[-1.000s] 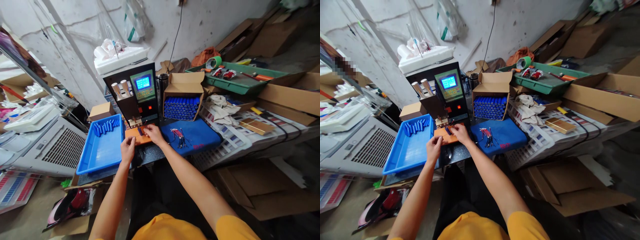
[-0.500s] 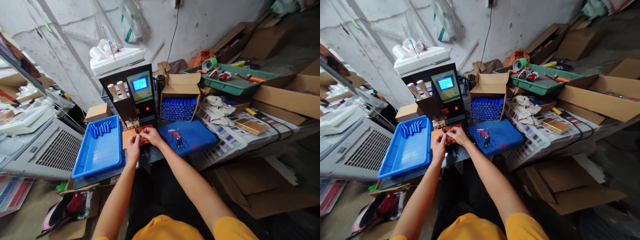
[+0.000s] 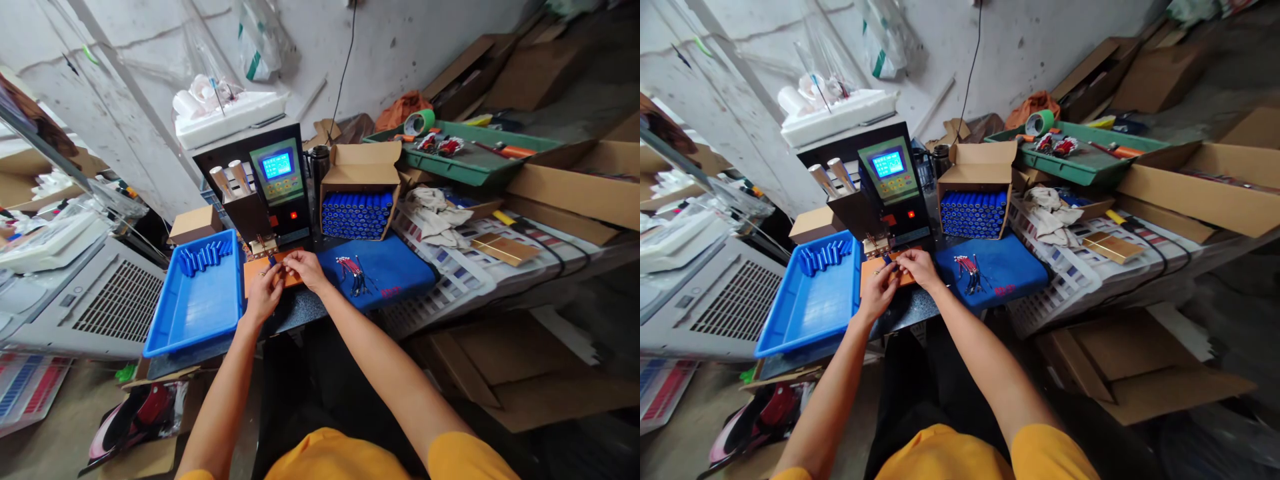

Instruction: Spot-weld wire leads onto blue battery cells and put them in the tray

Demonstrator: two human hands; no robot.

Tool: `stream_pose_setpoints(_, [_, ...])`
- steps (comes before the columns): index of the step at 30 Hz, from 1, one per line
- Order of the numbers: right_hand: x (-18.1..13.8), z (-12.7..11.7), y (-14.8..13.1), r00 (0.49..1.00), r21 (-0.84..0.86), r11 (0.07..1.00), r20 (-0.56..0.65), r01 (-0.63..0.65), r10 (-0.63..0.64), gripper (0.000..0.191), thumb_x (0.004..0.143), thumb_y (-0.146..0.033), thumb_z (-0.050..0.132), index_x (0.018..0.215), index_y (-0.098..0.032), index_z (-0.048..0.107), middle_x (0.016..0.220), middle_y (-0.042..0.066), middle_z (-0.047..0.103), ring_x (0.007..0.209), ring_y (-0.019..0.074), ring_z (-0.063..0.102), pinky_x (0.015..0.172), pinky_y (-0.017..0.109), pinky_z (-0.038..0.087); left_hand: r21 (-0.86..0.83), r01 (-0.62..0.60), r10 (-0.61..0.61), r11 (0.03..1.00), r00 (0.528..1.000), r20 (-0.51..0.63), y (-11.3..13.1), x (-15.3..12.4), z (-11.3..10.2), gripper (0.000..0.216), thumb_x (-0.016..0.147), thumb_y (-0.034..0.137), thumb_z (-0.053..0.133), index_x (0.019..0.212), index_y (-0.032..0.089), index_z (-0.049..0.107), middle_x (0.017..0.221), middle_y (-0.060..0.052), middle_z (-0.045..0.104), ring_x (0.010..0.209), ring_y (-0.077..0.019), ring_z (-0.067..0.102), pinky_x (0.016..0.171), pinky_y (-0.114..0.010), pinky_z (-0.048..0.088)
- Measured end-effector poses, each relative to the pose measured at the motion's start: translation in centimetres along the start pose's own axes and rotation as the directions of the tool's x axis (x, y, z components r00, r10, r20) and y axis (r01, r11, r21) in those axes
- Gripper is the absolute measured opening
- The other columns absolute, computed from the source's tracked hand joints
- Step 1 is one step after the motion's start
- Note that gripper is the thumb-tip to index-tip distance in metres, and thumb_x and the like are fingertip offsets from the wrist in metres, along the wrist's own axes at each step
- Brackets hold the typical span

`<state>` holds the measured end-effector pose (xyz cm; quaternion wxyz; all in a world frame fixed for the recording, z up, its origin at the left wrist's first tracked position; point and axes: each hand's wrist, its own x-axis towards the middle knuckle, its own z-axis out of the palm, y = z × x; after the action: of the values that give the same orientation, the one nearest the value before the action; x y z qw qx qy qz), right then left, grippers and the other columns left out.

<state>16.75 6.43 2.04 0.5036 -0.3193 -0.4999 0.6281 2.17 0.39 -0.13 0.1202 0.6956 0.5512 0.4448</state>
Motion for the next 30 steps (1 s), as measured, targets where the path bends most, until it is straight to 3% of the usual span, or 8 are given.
stream_pose_setpoints(4, [0.0,0.0,0.0,1.0,0.01,1.0,-0.018,-0.004,0.004,0.025,0.067,-0.039,0.071,0.066,-0.016,0.061,0.058,-0.002,0.061,0.051,0.0088,0.053,0.052,0.021,0.044,-0.087,0.089,-0.092,0.992,0.995,-0.027,-0.3,0.3,0.3,0.045,0.078,0.025,0.063,0.122,0.019,0.061,0.089,-0.007,0.066,0.077,-0.0182,0.063,0.078,-0.034,0.052])
stream_pose_setpoints(8, [0.3,0.1,0.3,1.0,-0.007,1.0,-0.02,-0.005,0.005,0.026,0.068,-0.04,0.07,0.066,-0.016,0.059,0.057,-0.003,0.059,0.051,0.0084,0.052,0.052,0.021,0.044,-0.298,0.198,-0.211,0.934,0.977,-0.014,-0.2,0.5,0.3,0.037,0.084,0.03,0.057,0.119,0.019,0.06,0.098,-0.007,0.068,0.081,-0.0177,0.065,0.075,-0.031,0.053])
stream_pose_setpoints(15, [0.6,0.1,0.7,1.0,-0.035,0.999,-0.021,0.009,-0.01,0.025,0.071,-0.04,0.066,0.067,-0.018,0.055,0.057,-0.004,0.054,0.05,0.0076,0.049,0.049,0.02,0.039,-0.258,0.202,-0.218,0.945,0.975,-0.033,-0.3,2.3,-0.5,0.015,0.081,0.034,0.063,0.079,0.018,0.062,0.07,-0.001,0.059,0.063,-0.0137,0.054,0.061,-0.025,0.045])
stream_pose_setpoints(19, [0.7,0.1,0.8,0.999,-0.078,0.997,-0.032,0.014,-0.017,0.022,0.072,-0.037,0.063,0.067,-0.018,0.054,0.057,-0.004,0.054,0.051,0.0077,0.049,0.049,0.019,0.039,-0.296,0.239,-0.244,0.925,0.97,0.022,-0.8,2.7,-0.2,0.017,0.082,0.033,0.06,0.088,0.018,0.062,0.073,-0.001,0.061,0.065,-0.0137,0.055,0.065,-0.025,0.044])
stream_pose_setpoints(25, [1.0,0.6,0.5,0.998,-0.139,0.99,-0.058,0.004,-0.013,0.017,0.074,-0.032,0.06,0.066,-0.018,0.055,0.055,-0.004,0.054,0.05,0.0086,0.048,0.049,0.02,0.039,-0.264,0.223,-0.229,0.939,0.973,0.006,-1.1,2.4,0.3,0.016,0.084,0.028,0.055,0.092,0.017,0.062,0.08,-0.002,0.065,0.071,-0.0147,0.059,0.069,-0.026,0.045])
stream_pose_setpoints(30, [1.4,1.4,-0.2,1.0,-0.227,0.974,-0.007,0.019,-0.021,0.017,0.075,-0.031,0.057,0.064,-0.017,0.056,0.054,-0.003,0.054,0.05,0.0092,0.048,0.05,0.021,0.038,-0.25,0.209,-0.212,0.946,0.977,0.016,-1.4,2.2,0.5,0.018,0.086,0.027,0.052,0.098,0.017,0.062,0.086,-0.003,0.068,0.075,-0.0149,0.061,0.071,-0.026,0.046])
